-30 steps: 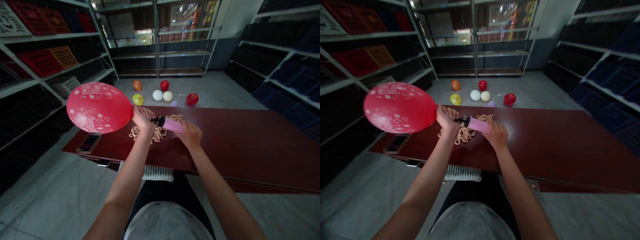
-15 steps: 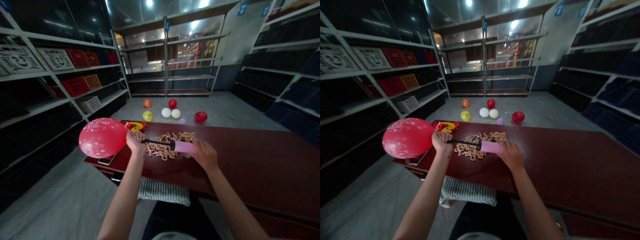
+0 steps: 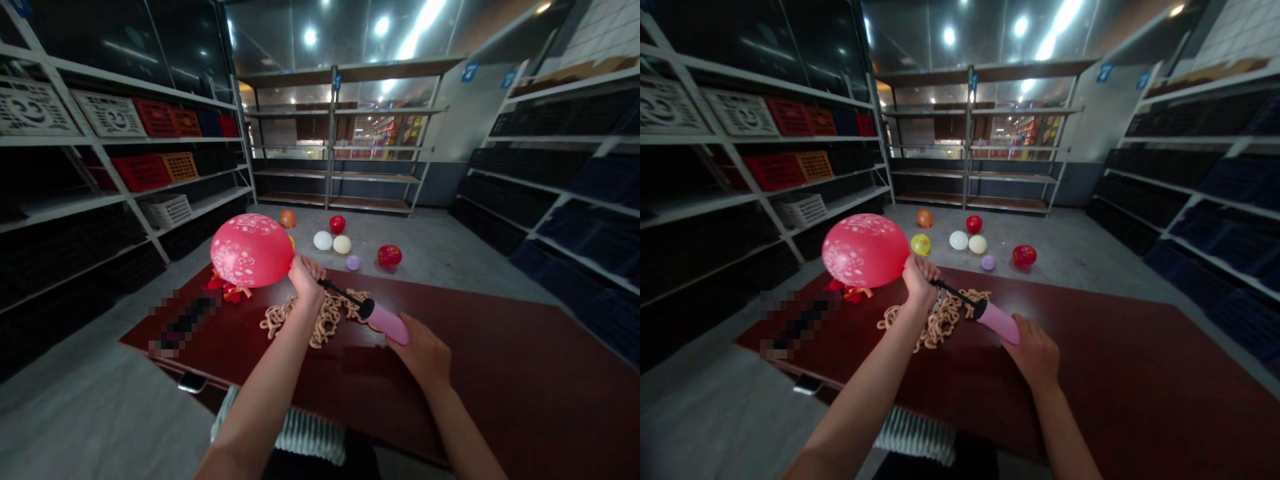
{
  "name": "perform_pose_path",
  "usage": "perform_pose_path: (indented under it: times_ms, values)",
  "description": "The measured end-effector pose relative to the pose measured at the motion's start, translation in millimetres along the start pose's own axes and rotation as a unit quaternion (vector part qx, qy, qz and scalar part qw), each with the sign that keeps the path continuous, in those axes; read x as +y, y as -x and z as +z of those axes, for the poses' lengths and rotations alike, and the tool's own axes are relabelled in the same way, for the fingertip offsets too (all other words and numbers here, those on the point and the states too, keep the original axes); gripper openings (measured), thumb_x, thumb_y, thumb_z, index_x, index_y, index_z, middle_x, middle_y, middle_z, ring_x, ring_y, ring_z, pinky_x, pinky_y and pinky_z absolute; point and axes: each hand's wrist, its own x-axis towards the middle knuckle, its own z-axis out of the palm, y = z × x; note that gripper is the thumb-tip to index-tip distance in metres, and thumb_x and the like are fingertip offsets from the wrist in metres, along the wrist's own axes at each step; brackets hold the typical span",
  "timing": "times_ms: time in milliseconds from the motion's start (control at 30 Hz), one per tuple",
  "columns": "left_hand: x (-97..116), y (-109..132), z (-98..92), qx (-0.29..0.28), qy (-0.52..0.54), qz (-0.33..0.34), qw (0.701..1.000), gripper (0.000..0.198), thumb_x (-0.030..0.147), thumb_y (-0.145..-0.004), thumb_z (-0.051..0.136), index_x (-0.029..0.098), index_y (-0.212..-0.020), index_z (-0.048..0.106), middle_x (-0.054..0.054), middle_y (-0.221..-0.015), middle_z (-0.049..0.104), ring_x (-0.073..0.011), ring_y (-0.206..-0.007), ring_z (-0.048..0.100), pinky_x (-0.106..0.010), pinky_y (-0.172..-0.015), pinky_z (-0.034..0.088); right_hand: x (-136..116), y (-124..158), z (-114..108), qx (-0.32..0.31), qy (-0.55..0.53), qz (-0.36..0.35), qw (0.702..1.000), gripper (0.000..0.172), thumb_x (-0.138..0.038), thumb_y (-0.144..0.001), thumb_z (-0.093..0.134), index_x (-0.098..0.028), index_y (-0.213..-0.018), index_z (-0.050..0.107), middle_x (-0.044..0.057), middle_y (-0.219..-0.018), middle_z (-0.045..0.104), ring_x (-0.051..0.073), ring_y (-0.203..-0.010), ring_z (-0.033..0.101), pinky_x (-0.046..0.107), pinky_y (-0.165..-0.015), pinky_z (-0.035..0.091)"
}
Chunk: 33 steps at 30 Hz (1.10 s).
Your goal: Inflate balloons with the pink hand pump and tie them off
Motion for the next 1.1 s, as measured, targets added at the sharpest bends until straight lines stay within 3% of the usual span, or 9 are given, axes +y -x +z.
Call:
perform_pose_path:
  times_ms: [67, 233, 400, 500, 667, 900, 1033, 1100]
  values:
    - [-33.9, 3.8, 9.8, 0.001, -0.018, -0.03, 0.999, 0.047, 0.026, -0.099, 0.043, 0.02, -0.055, 0.026, 0.005, -0.04, 0.021, -0.0083, -0.032, 0.021, -0.026, -0.042, 0.014, 1.7, 4.9, 4.8, -0.012, 0.001, 0.027, 1.0, 0.032, -0.04, -0.089, 0.048, -0.044, -0.113, 0.069, 0.003, -0.095, 0.077, 0.029, -0.08, 0.073, 0.038, -0.063, 0.053]
    - [-102.4, 21.5, 27.4, -0.013, -0.048, -0.087, 0.995, 0.049, 0.031, -0.102, 0.041, 0.021, -0.056, 0.027, 0.006, -0.04, 0.02, -0.0094, -0.03, 0.02, -0.027, -0.042, 0.014, -0.2, 1.7, 8.4, -0.027, -0.03, 0.077, 0.996, 0.035, -0.04, -0.089, 0.049, -0.043, -0.117, 0.069, 0.005, -0.096, 0.077, 0.03, -0.079, 0.074, 0.039, -0.06, 0.054]
    - [-119.7, 26.2, 37.7, -0.028, -0.059, -0.092, 0.994, 0.048, 0.026, -0.102, 0.042, 0.022, -0.056, 0.028, 0.005, -0.042, 0.023, -0.0078, -0.032, 0.023, -0.03, -0.046, 0.013, 0.8, -4.8, 0.0, -0.036, -0.034, 0.111, 0.993, 0.035, -0.039, -0.09, 0.05, -0.041, -0.121, 0.067, 0.006, -0.096, 0.076, 0.03, -0.078, 0.073, 0.036, -0.057, 0.049]
    - [-113.3, 16.8, 31.7, -0.023, -0.063, -0.091, 0.994, 0.046, 0.02, -0.102, 0.037, 0.022, -0.057, 0.027, 0.004, -0.042, 0.023, -0.0082, -0.033, 0.024, -0.031, -0.048, 0.014, -5.0, -8.9, -5.7, -0.067, -0.044, 0.114, 0.99, 0.033, -0.041, -0.091, 0.051, -0.035, -0.118, 0.068, 0.008, -0.098, 0.076, 0.03, -0.082, 0.073, 0.036, -0.06, 0.048]
    - [-86.9, 1.0, 13.7, 0.009, -0.055, -0.079, 0.995, 0.038, 0.007, -0.093, 0.036, 0.022, -0.06, 0.025, 0.005, -0.042, 0.022, -0.0087, -0.034, 0.022, -0.03, -0.048, 0.016, -19.3, -13.8, -17.7, -0.134, -0.025, 0.063, 0.989, 0.031, -0.042, -0.093, 0.048, -0.034, -0.117, 0.066, 0.007, -0.099, 0.076, 0.029, -0.087, 0.071, 0.034, -0.063, 0.045]
    - [-17.0, -18.4, 4.3, 0.071, -0.048, -0.051, 0.995, 0.031, 0.013, -0.087, 0.041, 0.022, -0.061, 0.027, 0.007, -0.041, 0.023, -0.0091, -0.034, 0.024, -0.026, -0.044, 0.018, -19.5, -20.8, -37.3, -0.167, 0.016, 0.007, 0.986, 0.037, -0.05, -0.094, 0.049, -0.022, -0.114, 0.062, 0.011, -0.103, 0.074, 0.025, -0.087, 0.068, 0.031, -0.066, 0.038]
    - [22.8, -31.3, -3.9, 0.071, -0.016, -0.036, 0.997, 0.032, 0.011, -0.083, 0.044, 0.021, -0.06, 0.023, 0.007, -0.043, 0.023, -0.0081, -0.034, 0.024, -0.024, -0.042, 0.019, -13.3, -29.1, -57.6, -0.161, 0.057, -0.033, 0.985, 0.036, -0.05, -0.093, 0.052, -0.02, -0.11, 0.062, 0.011, -0.099, 0.073, 0.025, -0.085, 0.068, 0.032, -0.064, 0.034]
    - [36.2, -35.7, -6.5, 0.044, -0.011, -0.036, 0.998, 0.034, 0.012, -0.084, 0.045, 0.021, -0.06, 0.022, 0.007, -0.043, 0.02, -0.0084, -0.034, 0.023, -0.024, -0.041, 0.02, -11.6, -34.7, -70.2, -0.163, 0.055, -0.067, 0.983, 0.039, -0.051, -0.096, 0.046, -0.018, -0.11, 0.061, 0.013, -0.099, 0.073, 0.024, -0.084, 0.067, 0.032, -0.063, 0.034]
